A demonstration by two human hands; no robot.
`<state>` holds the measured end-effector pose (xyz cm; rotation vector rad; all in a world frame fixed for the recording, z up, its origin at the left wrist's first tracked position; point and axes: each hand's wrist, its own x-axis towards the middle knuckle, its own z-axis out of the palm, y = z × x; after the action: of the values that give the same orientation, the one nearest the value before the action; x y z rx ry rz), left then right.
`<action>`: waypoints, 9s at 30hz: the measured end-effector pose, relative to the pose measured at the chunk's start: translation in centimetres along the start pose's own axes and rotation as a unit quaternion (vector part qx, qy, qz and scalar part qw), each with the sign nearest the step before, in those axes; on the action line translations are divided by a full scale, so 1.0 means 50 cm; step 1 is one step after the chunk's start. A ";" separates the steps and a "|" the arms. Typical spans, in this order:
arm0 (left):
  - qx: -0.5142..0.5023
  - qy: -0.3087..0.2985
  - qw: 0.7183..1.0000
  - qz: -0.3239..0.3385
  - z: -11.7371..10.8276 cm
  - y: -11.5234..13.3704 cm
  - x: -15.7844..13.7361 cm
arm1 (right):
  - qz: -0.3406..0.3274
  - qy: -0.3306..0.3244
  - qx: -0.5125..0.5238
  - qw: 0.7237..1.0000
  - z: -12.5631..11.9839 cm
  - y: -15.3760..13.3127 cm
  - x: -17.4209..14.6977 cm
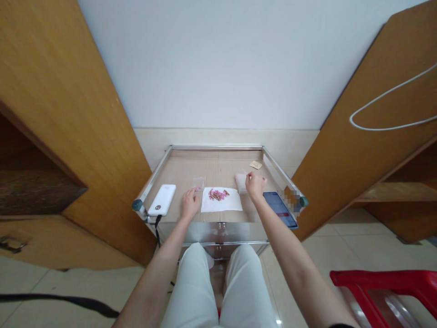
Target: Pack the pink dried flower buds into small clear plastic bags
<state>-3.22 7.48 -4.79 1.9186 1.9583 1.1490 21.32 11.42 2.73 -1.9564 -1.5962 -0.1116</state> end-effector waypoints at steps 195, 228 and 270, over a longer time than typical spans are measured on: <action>-0.002 -0.034 0.990 0.134 0.020 0.018 -0.032 | -0.035 -0.177 0.323 0.929 0.053 -0.136 -0.112; -0.016 -0.030 0.993 0.112 0.005 0.033 -0.037 | -0.031 -0.148 0.243 0.958 0.119 -0.050 -0.153; -0.017 -0.038 0.992 0.115 0.012 0.026 -0.036 | -0.122 -0.221 0.177 0.951 0.082 -0.071 -0.152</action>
<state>-1.58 5.91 -5.10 2.1813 1.7027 1.1365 14.78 7.22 -2.42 -1.5672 -1.9757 0.5170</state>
